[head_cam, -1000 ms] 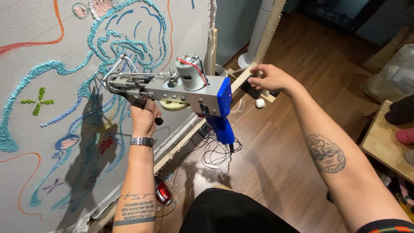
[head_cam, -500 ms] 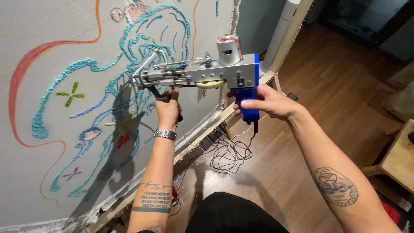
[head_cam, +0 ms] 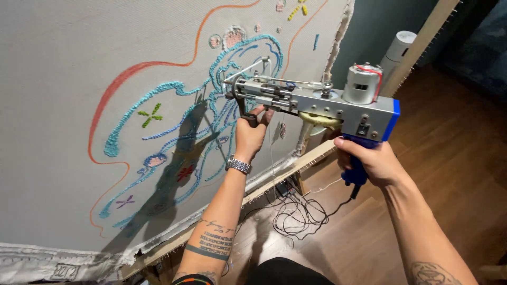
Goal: Using a tufting gun to follow a pre-drawn pattern on a canvas to create a rug.
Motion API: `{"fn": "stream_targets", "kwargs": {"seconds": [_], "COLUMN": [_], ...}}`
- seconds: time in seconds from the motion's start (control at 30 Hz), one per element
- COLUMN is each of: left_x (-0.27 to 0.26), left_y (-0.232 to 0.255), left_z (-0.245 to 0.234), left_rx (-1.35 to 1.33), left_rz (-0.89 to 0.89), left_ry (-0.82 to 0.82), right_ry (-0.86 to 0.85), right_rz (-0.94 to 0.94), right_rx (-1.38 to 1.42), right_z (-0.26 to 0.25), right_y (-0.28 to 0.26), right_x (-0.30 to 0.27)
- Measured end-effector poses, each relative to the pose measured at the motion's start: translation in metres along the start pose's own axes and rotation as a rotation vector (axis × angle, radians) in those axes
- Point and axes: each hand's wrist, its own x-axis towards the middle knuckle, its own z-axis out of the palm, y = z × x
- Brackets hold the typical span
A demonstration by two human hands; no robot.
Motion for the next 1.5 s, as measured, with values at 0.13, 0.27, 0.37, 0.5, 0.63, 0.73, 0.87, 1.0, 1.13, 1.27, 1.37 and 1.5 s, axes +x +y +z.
{"fn": "stream_targets", "kwargs": {"seconds": [0.13, 0.27, 0.37, 0.5, 0.63, 0.73, 0.87, 1.0, 1.13, 1.27, 1.37, 1.5], "left_x": [0.012, 0.017, 0.019, 0.025, 0.031, 0.034, 0.036, 0.038, 0.041, 0.040, 0.046, 0.053], "left_y": [0.034, 0.057, 0.065, 0.066, 0.061, 0.059, 0.061, 0.060, 0.057, 0.063, 0.060, 0.057], "left_z": [0.000, -0.003, -0.001, 0.001, 0.001, 0.000, 0.000, -0.001, -0.002, -0.006, -0.007, -0.010], "left_rx": [0.204, 0.230, 0.279, 0.246, 0.246, 0.236, 0.244, 0.254, 0.286, 0.274, 0.234, 0.253], "left_rz": [0.097, 0.122, 0.093, 0.103, 0.149, 0.151, 0.136, 0.121, 0.127, 0.100, 0.125, 0.122], "left_ry": [-0.128, -0.166, -0.203, -0.221, -0.218, -0.200, -0.189, -0.193, -0.184, -0.201, -0.185, -0.188], "right_ry": [0.173, 0.174, 0.254, 0.265, 0.308, 0.305, 0.264, 0.269, 0.258, 0.273, 0.250, 0.315], "right_rz": [0.152, 0.038, 0.066, 0.027, 0.081, 0.083, 0.031, 0.037, 0.043, 0.034, 0.015, 0.126], "right_rx": [-0.043, -0.078, -0.111, -0.120, -0.117, -0.099, -0.030, 0.015, 0.009, 0.016, 0.011, -0.050], "right_z": [0.015, 0.028, 0.032, 0.032, 0.036, 0.037, 0.038, 0.036, 0.035, 0.041, 0.049, 0.060], "right_y": [-0.031, -0.045, -0.046, -0.043, -0.042, -0.041, -0.039, -0.034, -0.031, -0.034, -0.041, -0.045], "right_x": [-0.006, -0.006, -0.006, -0.003, -0.001, 0.002, 0.005, 0.007, 0.009, 0.012, 0.014, 0.016]}}
